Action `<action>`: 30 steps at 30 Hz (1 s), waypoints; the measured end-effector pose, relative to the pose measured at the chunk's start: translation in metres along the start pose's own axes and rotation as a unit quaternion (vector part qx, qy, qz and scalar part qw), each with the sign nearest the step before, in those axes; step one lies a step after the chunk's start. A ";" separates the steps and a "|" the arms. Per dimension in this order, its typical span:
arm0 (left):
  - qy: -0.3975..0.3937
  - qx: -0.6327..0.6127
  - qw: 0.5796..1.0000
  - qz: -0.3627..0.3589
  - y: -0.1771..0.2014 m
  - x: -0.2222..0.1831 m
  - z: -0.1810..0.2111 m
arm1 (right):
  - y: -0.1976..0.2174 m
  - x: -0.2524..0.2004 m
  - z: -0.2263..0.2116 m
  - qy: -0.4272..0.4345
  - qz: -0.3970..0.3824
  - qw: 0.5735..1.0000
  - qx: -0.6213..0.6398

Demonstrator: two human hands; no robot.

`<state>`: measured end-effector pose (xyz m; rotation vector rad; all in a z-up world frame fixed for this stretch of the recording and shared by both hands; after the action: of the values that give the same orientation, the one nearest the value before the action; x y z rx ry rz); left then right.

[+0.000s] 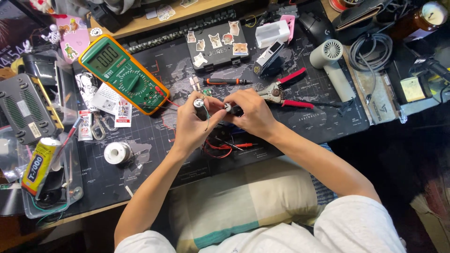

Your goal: Soldering wires to a small electronic component and testing the connections with a multimeter on a repair bench.

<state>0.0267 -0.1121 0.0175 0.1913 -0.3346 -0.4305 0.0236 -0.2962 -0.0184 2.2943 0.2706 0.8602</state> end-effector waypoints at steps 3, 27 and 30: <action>0.007 0.001 1.000 0.009 0.003 0.000 0.011 | 0.003 0.002 -0.003 0.005 -0.008 1.000 0.008; -0.013 -0.054 0.995 0.078 -0.013 0.001 0.001 | 0.007 -0.004 -0.010 -0.003 -0.004 0.999 0.033; -0.019 -0.023 0.996 0.084 -0.015 0.001 0.004 | 0.007 -0.010 -0.008 -0.012 -0.002 0.999 0.032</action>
<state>0.0203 -0.1258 0.0179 0.1098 -0.3738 -0.2761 0.0111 -0.3016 -0.0144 2.3615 0.2965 0.8335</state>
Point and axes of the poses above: each hand's wrist, its own x-axis towards the middle knuckle, its own y-axis out of the back of the hand, z = x × y, the point moved 5 cm from there along x, towards the middle knuckle, and after that the axes turned 12 degrees about -z, right-handed, at the moved point
